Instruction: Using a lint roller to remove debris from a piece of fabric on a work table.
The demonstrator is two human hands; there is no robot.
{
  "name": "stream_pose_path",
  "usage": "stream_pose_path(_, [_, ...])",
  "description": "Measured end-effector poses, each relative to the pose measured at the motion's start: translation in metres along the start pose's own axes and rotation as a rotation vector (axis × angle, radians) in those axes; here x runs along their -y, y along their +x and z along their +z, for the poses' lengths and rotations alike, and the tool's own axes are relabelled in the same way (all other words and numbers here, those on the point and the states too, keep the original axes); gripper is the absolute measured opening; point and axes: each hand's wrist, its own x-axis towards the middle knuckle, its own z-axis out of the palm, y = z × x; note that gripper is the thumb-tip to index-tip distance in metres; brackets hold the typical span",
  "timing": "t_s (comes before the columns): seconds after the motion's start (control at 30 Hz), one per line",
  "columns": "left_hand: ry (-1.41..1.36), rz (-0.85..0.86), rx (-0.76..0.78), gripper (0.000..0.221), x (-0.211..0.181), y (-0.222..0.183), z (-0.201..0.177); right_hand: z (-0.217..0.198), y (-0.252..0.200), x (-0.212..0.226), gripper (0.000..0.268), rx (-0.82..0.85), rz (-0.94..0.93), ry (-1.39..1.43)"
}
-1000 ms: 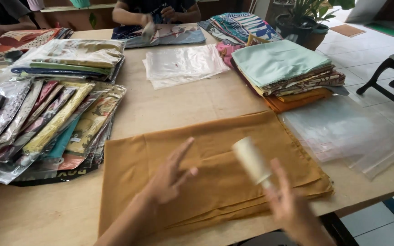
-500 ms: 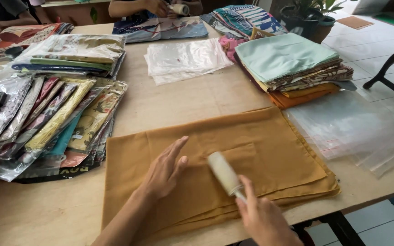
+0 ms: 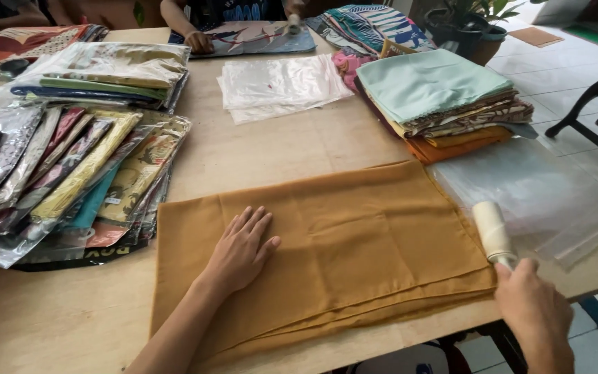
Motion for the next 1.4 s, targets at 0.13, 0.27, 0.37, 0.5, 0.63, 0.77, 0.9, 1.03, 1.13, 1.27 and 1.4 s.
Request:
stream_pose_path(0.13, [-0.043, 0.081, -0.067, 0.065, -0.008, 0.0, -0.005, 0.007, -0.013, -0.015, 0.038, -0.091, -0.084, 0.057])
stream_pose_path(0.27, [-0.253, 0.212, -0.055, 0.066, -0.062, -0.01, -0.038, 0.049, -0.041, -0.02, 0.03, 0.023, -0.286, 0.333])
stream_pose_path(0.37, [-0.561, 0.338, 0.041, 0.072, -0.088, -0.017, -0.046, 0.071, -0.072, -0.008, 0.025, 0.122, -0.563, 0.49])
stream_pose_path(0.5, [-0.813, 0.446, 0.181, 0.076, -0.11, -0.022, -0.05, 0.068, -0.111, 0.025, 0.033, 0.24, -0.58, 0.518])
stream_pose_path(0.63, [-0.823, 0.437, 0.092, 0.076, -0.093, -0.016, -0.049, 0.087, -0.12, 0.033, 0.031, 0.173, -0.457, 0.198])
stream_pose_path(0.77, [-0.577, 0.114, -0.01, 0.069, -0.056, -0.011, -0.038, 0.123, -0.116, 0.019, 0.025, -0.121, -0.64, 0.127])
stream_pose_path(0.9, [-0.133, 0.131, -0.038, 0.066, -0.025, -0.005, -0.012, 0.128, -0.076, -0.003, 0.031, -0.074, -0.553, -0.057])
stream_pose_path(1.03, [0.007, 0.082, 0.003, 0.068, -0.015, -0.003, -0.003, 0.097, -0.026, -0.028, 0.028, -0.155, -0.292, -0.241])
stream_pose_path(1.13, [0.016, 0.065, 0.013, 0.069, -0.014, -0.003, 0.0, 0.065, 0.001, -0.049, 0.04, -0.142, -0.112, -0.3])
stream_pose_path(1.27, [0.015, 0.041, 0.017, 0.07, -0.017, -0.005, -0.001, 0.122, 0.063, -0.132, 0.033, -0.517, -0.132, -0.427])
stream_pose_path(1.4, [0.018, 0.038, 0.008, 0.072, -0.018, -0.004, -0.001, 0.153, 0.06, -0.136, 0.029, -0.509, -0.243, 0.318])
